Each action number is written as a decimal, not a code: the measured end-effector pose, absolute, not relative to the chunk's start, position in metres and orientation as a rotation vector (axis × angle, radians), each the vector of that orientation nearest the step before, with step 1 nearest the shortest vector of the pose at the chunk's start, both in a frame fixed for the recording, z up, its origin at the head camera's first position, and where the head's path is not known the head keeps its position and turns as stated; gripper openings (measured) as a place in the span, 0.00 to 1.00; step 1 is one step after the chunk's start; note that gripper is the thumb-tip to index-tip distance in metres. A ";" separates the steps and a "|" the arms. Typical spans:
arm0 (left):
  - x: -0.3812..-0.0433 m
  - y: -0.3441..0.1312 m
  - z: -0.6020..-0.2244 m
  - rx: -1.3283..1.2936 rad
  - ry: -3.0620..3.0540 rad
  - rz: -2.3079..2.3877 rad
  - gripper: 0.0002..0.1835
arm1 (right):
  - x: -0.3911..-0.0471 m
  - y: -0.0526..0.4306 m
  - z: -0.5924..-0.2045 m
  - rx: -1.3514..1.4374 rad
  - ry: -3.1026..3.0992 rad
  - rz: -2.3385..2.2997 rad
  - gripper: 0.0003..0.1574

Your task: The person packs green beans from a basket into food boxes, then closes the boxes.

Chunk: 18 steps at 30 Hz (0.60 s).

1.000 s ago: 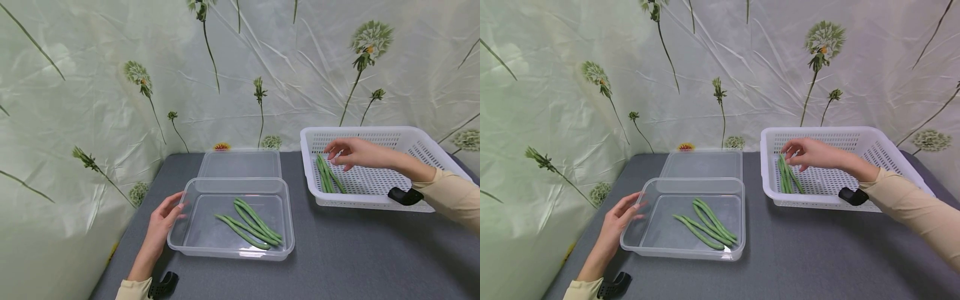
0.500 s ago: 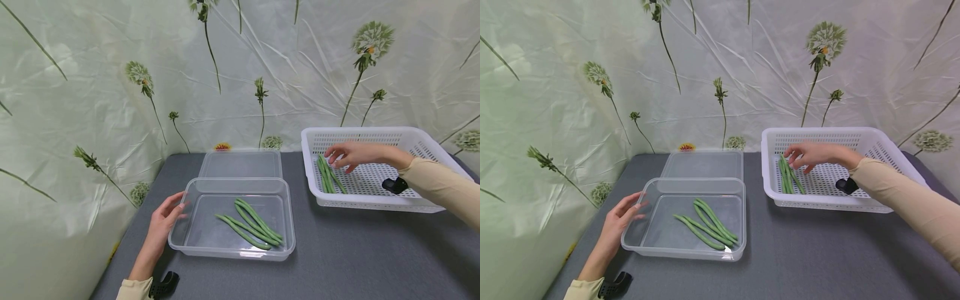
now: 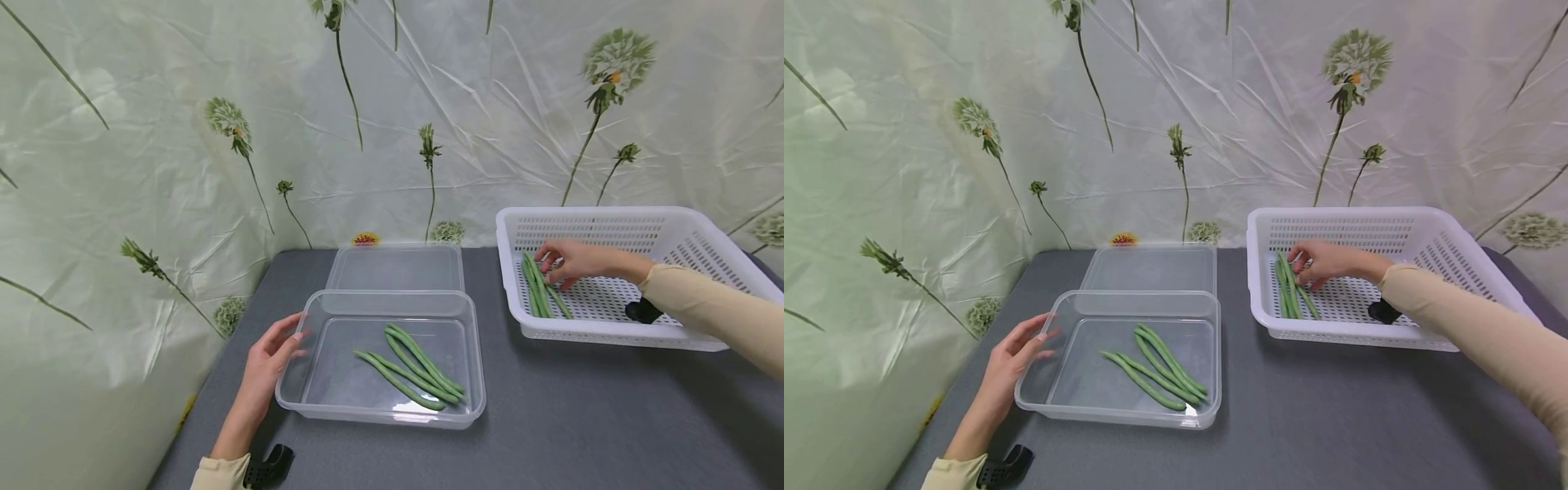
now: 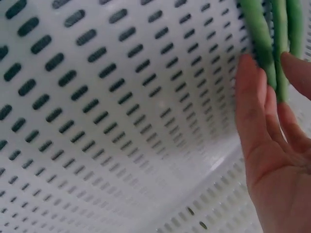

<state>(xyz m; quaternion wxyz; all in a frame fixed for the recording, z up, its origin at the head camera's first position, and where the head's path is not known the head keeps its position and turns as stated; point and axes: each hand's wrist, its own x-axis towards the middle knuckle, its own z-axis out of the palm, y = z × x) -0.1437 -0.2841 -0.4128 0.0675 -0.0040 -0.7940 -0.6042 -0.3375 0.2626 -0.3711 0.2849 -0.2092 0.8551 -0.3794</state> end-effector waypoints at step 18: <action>-0.144 -0.284 -0.413 -0.019 -2.403 -1.820 0.22 | -0.340 0.252 -0.380 -0.490 2.369 -0.942 0.39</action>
